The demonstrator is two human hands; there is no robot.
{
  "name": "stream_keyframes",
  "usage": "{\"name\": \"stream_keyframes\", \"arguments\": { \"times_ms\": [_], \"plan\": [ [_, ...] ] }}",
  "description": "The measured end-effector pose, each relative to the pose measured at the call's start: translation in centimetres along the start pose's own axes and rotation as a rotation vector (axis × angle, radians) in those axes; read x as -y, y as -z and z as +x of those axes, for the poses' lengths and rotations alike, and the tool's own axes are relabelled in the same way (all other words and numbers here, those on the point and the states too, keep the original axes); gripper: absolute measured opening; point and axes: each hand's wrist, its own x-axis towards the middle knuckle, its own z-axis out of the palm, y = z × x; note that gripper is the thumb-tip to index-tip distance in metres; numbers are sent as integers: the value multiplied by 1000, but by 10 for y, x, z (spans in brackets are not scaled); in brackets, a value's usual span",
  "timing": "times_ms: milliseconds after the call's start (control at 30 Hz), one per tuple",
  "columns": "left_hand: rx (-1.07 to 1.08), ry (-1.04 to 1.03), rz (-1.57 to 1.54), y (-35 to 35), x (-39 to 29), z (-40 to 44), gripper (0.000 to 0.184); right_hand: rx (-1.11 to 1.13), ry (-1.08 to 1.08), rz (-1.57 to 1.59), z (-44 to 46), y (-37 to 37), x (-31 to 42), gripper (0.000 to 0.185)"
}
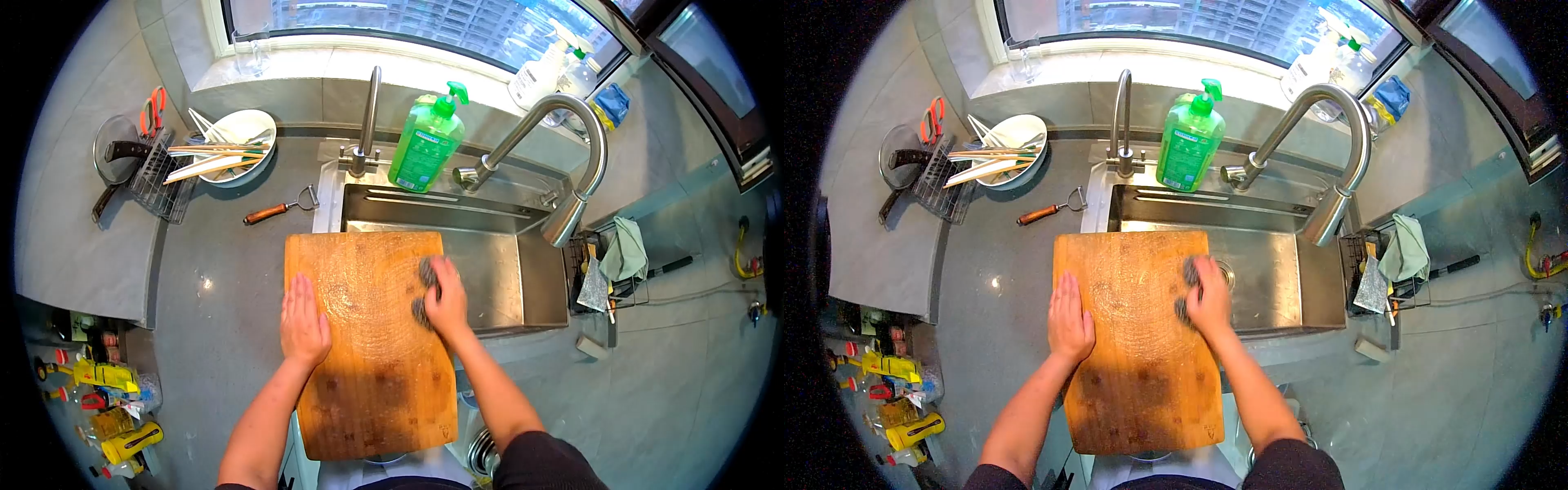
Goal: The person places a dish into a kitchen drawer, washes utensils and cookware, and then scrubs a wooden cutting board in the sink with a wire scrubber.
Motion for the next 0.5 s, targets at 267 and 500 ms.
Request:
{"name": "stream_keyframes", "arguments": {
  "times_ms": [267,500],
  "plan": [
    [-9,20,-14,3,-3,0,72,337,273,262,-12,-54,102,54],
    [-26,1,-22,3,0,-2,68,102,84,120,49,-56,28,52]
  ]
}}
